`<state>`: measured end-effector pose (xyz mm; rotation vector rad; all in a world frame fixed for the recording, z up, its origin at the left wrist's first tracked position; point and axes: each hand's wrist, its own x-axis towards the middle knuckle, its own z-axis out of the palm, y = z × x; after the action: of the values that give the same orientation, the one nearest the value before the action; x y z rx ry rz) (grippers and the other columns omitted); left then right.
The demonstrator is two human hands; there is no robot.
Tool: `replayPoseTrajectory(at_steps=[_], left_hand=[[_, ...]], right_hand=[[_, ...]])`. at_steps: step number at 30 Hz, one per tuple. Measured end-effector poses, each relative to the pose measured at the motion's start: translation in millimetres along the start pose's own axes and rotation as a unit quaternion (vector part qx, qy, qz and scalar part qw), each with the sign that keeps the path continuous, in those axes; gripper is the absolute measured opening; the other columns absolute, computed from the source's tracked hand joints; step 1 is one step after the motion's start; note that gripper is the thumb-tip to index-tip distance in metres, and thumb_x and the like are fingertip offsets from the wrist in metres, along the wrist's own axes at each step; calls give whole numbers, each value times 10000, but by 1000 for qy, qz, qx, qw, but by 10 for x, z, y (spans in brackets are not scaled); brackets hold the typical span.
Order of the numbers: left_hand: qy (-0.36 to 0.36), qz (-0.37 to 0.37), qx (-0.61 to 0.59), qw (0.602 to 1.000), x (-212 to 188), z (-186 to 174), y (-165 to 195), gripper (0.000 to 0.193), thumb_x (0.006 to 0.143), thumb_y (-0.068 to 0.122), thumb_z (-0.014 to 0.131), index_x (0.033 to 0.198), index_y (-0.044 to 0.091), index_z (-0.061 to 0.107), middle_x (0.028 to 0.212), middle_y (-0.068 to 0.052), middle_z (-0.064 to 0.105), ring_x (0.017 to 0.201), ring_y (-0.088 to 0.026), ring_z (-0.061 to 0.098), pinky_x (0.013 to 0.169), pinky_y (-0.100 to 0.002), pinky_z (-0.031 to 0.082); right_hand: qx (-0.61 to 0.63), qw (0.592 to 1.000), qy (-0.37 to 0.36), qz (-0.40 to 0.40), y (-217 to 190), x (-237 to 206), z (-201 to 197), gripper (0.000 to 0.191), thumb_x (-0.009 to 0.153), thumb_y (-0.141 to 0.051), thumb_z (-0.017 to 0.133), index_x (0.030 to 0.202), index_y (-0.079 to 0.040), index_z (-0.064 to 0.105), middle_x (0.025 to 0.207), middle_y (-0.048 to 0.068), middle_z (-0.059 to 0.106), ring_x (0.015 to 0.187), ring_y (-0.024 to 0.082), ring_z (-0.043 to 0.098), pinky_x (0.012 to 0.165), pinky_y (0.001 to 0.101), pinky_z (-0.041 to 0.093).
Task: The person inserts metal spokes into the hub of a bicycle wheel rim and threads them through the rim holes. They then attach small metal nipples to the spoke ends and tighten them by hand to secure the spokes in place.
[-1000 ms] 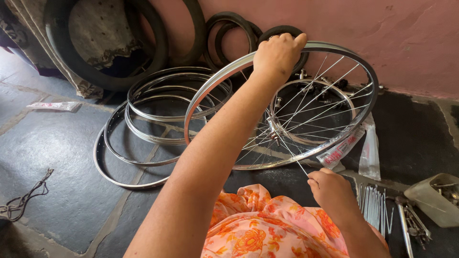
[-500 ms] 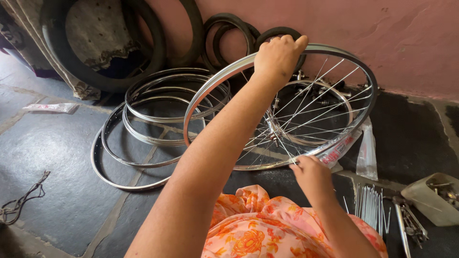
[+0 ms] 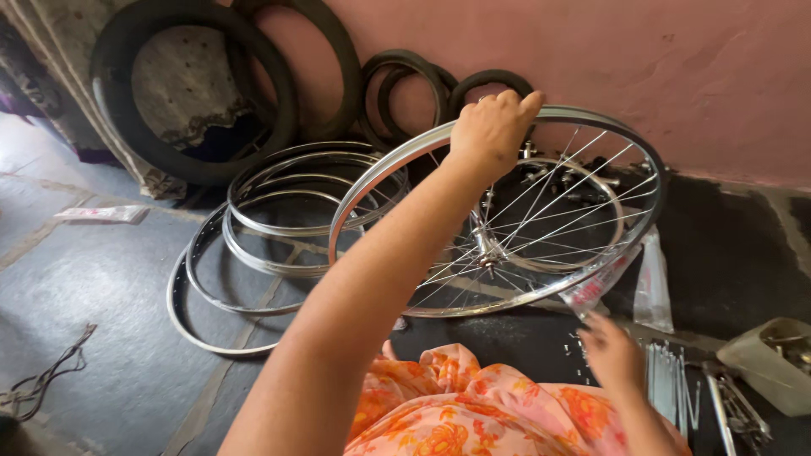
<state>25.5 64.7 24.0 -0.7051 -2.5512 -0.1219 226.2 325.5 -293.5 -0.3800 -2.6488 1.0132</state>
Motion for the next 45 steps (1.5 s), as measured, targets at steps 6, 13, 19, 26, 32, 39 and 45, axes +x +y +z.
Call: replayPoseTrajectory(at_steps=[6,13,19,26,32,39,45], left_hand=[[104,153,-273,944,34,-197,35,937,726,217,911,1518,220,412,1294,-108,595,1193,-360,613,981,-422,550],[159,-102,-201,961,-1289,107,-586,591,862,351,802,1375,175,570,1213,-79,686,1124,-317,657,894,-426,532],[77,-291,-333,894,-1933,728,-1239,362,959,273,696,1301,176,629,970,-75,753,878,-284,737,780,-386,545],[154,-123,-310,930,-1623,690,-1369,421,960,162,655,1365,99,558,1076,-143,702,952,-292,719,811,-402,544],[70,0,-181,981,-700,-6,-1163,462,951,381,695,1325,126,599,1129,-162,705,1056,-396,655,864,-492,509],[-18,30,-76,996,-9,-177,-573,544,827,425,797,1283,220,581,1125,-123,687,1083,-369,642,876,-492,514],[-41,16,-29,999,70,-119,-443,897,581,184,931,1361,267,496,1170,-91,653,1129,-352,622,901,-468,523]], right_hand=[[-252,896,-133,340,1334,-400,-773,444,877,-194,754,1310,-121,684,1097,92,774,931,218,745,814,357,582],[-209,882,-144,397,1576,-621,-657,446,884,-176,736,1319,-106,670,1070,94,764,899,214,730,795,355,581],[-186,885,-133,405,1558,-711,-531,447,889,-160,720,1327,-93,658,1048,96,755,872,211,716,778,354,581],[-179,887,-120,409,1707,-738,-716,449,896,-141,702,1336,-78,644,1022,98,745,840,206,701,759,352,580],[-172,895,-111,397,1678,-698,-716,450,901,-125,686,1344,-65,632,999,100,737,813,203,687,743,350,579],[-156,902,-97,391,1488,-714,-810,452,908,-107,668,1353,-50,618,973,103,727,781,199,672,724,348,578],[-118,922,-61,363,1233,-710,-1063,453,913,-91,652,1361,-37,607,950,105,718,754,195,658,708,347,577]])
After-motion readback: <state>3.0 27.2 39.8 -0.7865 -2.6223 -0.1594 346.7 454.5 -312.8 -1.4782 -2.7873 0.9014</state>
